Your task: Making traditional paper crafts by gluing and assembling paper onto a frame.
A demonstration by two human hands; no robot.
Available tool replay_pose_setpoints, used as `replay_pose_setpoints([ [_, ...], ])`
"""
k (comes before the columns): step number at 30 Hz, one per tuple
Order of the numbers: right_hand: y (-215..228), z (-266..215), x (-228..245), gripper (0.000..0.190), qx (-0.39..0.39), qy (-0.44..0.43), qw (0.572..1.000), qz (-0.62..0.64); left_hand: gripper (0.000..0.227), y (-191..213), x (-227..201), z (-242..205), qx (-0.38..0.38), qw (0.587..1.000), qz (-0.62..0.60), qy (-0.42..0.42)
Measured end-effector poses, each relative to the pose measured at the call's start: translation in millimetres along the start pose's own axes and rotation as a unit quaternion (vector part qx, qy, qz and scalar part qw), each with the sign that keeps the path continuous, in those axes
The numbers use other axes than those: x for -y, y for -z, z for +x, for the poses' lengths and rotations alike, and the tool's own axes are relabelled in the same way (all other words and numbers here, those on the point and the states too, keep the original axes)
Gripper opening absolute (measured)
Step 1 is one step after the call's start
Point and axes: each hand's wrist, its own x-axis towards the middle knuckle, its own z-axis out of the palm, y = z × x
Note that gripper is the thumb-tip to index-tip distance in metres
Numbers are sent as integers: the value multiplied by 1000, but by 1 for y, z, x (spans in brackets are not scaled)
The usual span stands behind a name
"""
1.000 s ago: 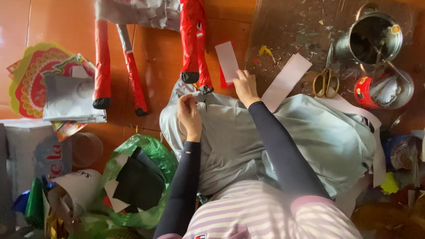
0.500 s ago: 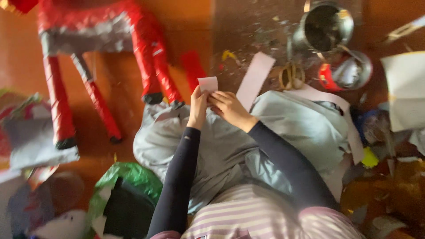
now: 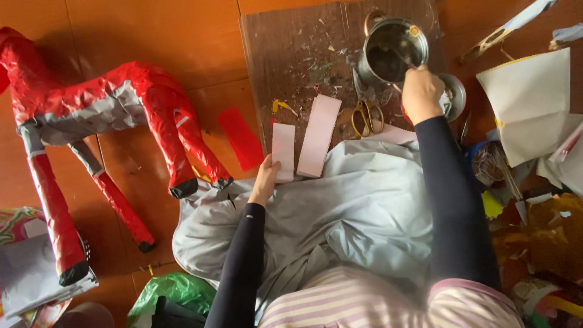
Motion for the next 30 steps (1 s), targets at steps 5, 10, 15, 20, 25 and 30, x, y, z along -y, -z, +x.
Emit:
replay_pose_setpoints([
  [5, 5, 10, 7, 21, 97, 52, 994, -25, 51, -5, -17, -7, -22, 996, -60, 58],
  [10, -15, -10, -5, 19, 11, -12, 988, 154, 48, -3, -15, -6, -1, 997, -67, 37],
  [15, -12, -62, 47, 24, 28, -86, 916, 391, 43, -6, -11, -6, 15, 992, -125, 7],
  [20, -31, -87, 75, 30, 138, -242, 578, 767, 42, -5, -11, -7, -18, 990, -136, 46],
  [25, 0, -124, 108, 33, 189, -175, 664, 702, 41, 3, 14, 8, -5, 995, -94, 6],
  [30, 34, -180, 164, 39, 256, -6, 857, 447, 39, 4, 24, 11, -6, 993, -115, 9],
])
